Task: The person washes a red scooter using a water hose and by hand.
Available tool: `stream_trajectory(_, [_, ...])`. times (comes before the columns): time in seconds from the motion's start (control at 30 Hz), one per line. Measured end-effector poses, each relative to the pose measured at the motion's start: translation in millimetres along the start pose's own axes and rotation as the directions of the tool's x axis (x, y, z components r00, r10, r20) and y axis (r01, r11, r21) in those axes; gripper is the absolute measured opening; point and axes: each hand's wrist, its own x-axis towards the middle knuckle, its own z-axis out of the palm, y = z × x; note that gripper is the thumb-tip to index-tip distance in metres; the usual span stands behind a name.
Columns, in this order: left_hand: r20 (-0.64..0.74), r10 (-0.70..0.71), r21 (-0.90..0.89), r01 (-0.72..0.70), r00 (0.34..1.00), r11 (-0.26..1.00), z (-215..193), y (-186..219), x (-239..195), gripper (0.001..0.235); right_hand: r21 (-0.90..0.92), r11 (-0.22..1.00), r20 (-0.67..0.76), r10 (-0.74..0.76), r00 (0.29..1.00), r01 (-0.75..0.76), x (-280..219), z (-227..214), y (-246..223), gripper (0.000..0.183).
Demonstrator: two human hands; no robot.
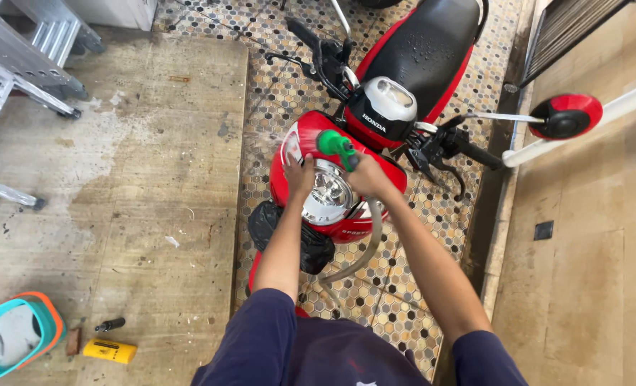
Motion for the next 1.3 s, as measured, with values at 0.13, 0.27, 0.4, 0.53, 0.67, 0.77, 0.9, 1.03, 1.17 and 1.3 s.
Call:
stream_trajectory(0.13, [-0.239, 0.258, 0.311, -0.178, 0.936, 0.934, 52, 17, -20, 0.073, 0.141, 0.989, -0.078, -0.027, 0.997, 0.038, -17, -28, 54, 0.023])
stream_trajectory(0.27, [-0.291, 0.591, 0.582, -0.351, 0.752, 0.734, 80, 25, -49, 0.074, 0.170, 0.985, -0.093, 0.002, 0.996, 0.014, -48, -51, 93, 0.015])
stream_trajectory(0.4, [-0.148, 0.684, 0.698, -0.414, 0.715, 0.584, 100, 44, -102, 0.101, 0.290, 0.955, -0.102, -0.033, 0.994, 0.061, -99, -78, 86, 0.008])
stream_trajectory(0.53, [-0.004, 0.556, 0.822, -0.313, 0.831, 0.475, 122, 60, -156, 0.091, 0.368, 0.928, -0.128, -0.007, 0.992, 0.054, -100, -62, 162, 0.010])
stream_trajectory(0.67, [0.260, 0.242, 0.941, -0.301, 0.935, 0.155, 157, 51, -191, 0.069, 0.493, 0.869, -0.106, 0.022, 0.994, 0.034, -127, -45, 218, 0.021])
stream_trajectory(0.77, [0.296, 0.200, 0.942, -0.320, 0.934, 0.101, 188, 22, -173, 0.075, 0.518, 0.854, -0.057, 0.091, 0.994, -0.048, -145, -38, 248, 0.023])
stream_trajectory(0.9, [0.285, 0.239, 0.926, -0.331, 0.928, 0.182, 183, 9, -181, 0.061, 0.533, 0.846, -0.082, 0.087, 0.993, -0.030, -163, -50, 241, 0.020])
stream_trajectory(1.03, [0.255, 0.286, 0.808, -0.366, 0.924, 0.462, 201, -43, -169, 0.059, 0.524, 0.851, -0.062, 0.013, 0.998, 0.022, -159, -49, 227, 0.008])
stream_trajectory(1.17, [0.367, 0.399, -0.042, -0.414, 0.840, 0.909, 240, -114, -189, 0.038, 0.441, 0.897, 0.004, -0.044, 0.999, 0.037, -185, -60, 164, 0.006])
stream_trajectory(1.3, [0.472, 0.094, -0.243, 0.026, 0.877, 0.970, 225, -68, -313, 0.052, 0.468, 0.880, 0.038, -0.114, 0.993, 0.083, -156, -24, 186, 0.007])
